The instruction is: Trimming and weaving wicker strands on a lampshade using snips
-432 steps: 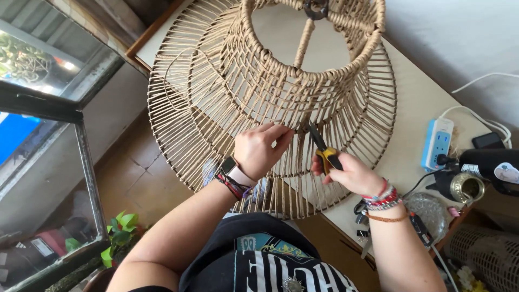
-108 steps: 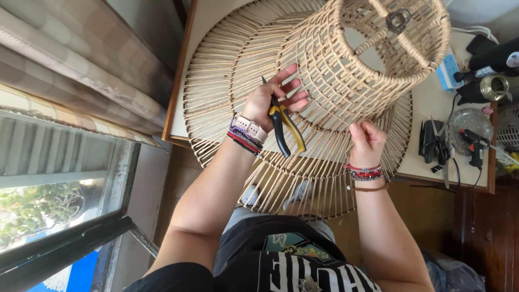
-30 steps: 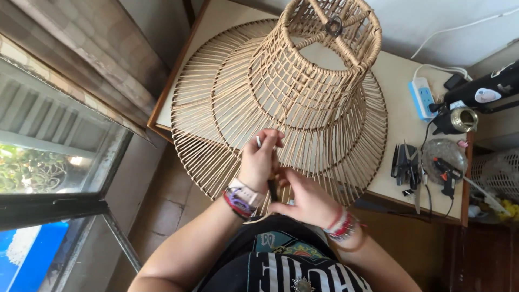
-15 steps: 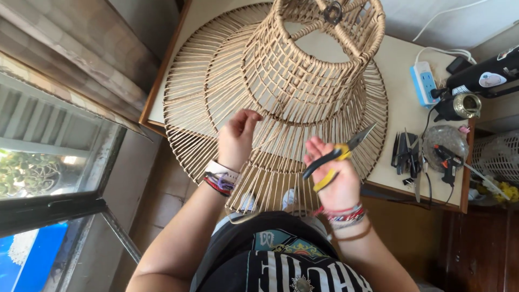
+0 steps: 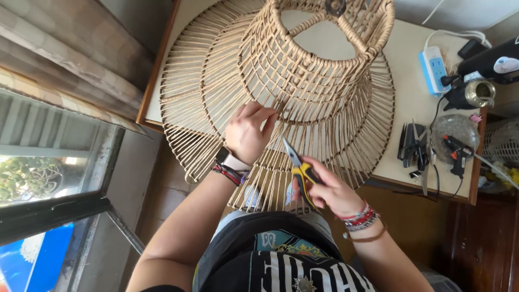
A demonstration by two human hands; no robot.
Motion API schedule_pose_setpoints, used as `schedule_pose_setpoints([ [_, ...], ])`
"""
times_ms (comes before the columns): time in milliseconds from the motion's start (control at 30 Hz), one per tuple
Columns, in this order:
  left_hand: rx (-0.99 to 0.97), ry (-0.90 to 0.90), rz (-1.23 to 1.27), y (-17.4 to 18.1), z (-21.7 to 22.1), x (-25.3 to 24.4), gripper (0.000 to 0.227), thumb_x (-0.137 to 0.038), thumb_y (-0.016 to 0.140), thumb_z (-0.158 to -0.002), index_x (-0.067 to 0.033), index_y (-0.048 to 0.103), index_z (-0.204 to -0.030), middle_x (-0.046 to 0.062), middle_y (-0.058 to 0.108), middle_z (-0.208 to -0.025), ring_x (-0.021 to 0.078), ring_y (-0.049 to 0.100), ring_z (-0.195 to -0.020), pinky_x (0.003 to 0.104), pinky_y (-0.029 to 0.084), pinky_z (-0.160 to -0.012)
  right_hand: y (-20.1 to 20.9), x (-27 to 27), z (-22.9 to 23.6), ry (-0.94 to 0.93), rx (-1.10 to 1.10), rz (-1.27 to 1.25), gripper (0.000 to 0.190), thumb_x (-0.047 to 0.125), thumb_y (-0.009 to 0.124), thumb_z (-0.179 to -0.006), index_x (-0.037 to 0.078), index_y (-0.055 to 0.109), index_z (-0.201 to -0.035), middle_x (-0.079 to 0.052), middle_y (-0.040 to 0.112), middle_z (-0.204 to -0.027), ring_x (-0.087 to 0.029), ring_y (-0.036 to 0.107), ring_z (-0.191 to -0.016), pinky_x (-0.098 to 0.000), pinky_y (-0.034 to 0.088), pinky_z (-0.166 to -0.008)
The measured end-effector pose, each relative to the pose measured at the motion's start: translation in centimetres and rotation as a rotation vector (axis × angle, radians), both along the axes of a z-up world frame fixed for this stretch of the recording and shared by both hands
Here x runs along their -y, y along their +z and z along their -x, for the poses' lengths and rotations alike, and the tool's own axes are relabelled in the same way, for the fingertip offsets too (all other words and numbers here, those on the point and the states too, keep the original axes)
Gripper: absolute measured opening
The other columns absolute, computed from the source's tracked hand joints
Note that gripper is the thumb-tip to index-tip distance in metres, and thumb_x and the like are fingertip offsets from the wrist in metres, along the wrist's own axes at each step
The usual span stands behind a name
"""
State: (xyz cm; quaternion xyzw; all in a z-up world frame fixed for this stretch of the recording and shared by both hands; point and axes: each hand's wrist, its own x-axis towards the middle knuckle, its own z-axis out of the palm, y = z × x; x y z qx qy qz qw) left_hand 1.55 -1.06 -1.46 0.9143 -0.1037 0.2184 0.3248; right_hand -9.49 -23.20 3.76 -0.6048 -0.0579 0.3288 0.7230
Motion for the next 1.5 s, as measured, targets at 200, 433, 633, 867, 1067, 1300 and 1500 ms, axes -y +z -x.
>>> schedule_pose_setpoints([
  [200,0.118,-0.096,-0.055,1.3,-0.9,-0.2,0.005,-0.027,0.072,-0.092,-0.0219,0.074,-0.091,-0.004,0.062,-0.084,0.0181,0.062,-0.081,0.031,0.055,-0.07,-2.6,-0.7,-1.6,-0.154,0.333,0.181,0.087,-0.016,0.043,-0.073,0.006,0.031,-0.157,-0.024,0.064,-0.106,-0.025,0.073,-0.077,-0.0305,0.055,-0.058],
  [433,0.213,-0.08,-0.123,-0.6,-0.9,1.1,0.009,-0.023,0.074,-0.084,-0.0208,0.068,-0.078,-0.003,0.057,-0.078,0.0188,0.059,-0.077,0.032,0.052,-0.069,-2.8,-1.9,-2.5,-0.266,0.16,0.339,0.047,-0.011,0.044,-0.071,-0.004,0.065,-0.112,-0.017,0.071,-0.085,-0.022,0.069,-0.074,-0.0341,0.06,-0.058],
  [633,0.137,-0.135,-0.049,2.0,-1.0,0.0,0.008,-0.023,0.073,-0.084,-0.0201,0.069,-0.078,-0.002,0.059,-0.077,0.0201,0.06,-0.077,0.033,0.052,-0.067,-3.5,-2.7,-3.0,-0.308,0.091,0.223,0.063,-0.017,0.039,-0.07,-0.01,0.053,-0.131,-0.021,0.064,-0.108,-0.027,0.065,-0.105,-0.0414,0.065,-0.078],
  [867,0.02,-0.16,-0.026,2.4,-1.0,-0.2,0.007,-0.023,0.072,-0.088,-0.0203,0.07,-0.082,-0.002,0.06,-0.079,0.0211,0.06,-0.08,0.033,0.053,-0.068,-4.2,-3.0,-3.1,-0.284,0.121,0.252,0.058,-0.016,0.038,-0.072,-0.011,0.054,-0.128,-0.019,0.062,-0.111,-0.026,0.062,-0.109,-0.0411,0.064,-0.083],
  [1067,0.057,-0.107,-0.062,0.9,-1.5,-1.3,0.019,-0.043,0.078,-0.089,-0.0249,0.075,-0.086,-0.005,0.063,-0.093,0.0213,0.056,-0.095,0.04,0.043,-0.087,-4.3,0.7,-1.7,-0.155,0.71,1.168,0.044,-0.013,0.051,-0.08,-0.004,0.058,-0.123,-0.017,0.065,-0.094,-0.028,0.07,-0.082,-0.039,0.064,-0.066],
  [1300,0.019,-0.415,0.04,3.9,3.6,5.2,0.044,-0.037,0.052,-0.105,-0.0185,0.053,-0.145,0.005,0.063,-0.131,0.0254,0.059,-0.103,0.038,0.046,-0.088,-2.9,7.6,3.2,-0.241,0.833,1.475,0.054,0.017,0.068,-0.077,0.013,0.059,-0.13,-0.007,0.069,-0.103,-0.027,0.071,-0.096,-0.0379,0.059,-0.081],
  [1500,-0.105,-0.128,0.358,-1.4,2.7,5.8,0.011,-0.029,0.074,-0.095,-0.0208,0.077,-0.09,-0.004,0.071,-0.09,0.0214,0.069,-0.085,0.033,0.057,-0.076,-2.7,6.1,-1.7,-0.121,0.39,0.723,0.045,0.003,0.063,-0.077,0.004,0.059,-0.122,-0.012,0.079,-0.095,-0.029,0.076,-0.09,-0.045,0.063,-0.074],
])
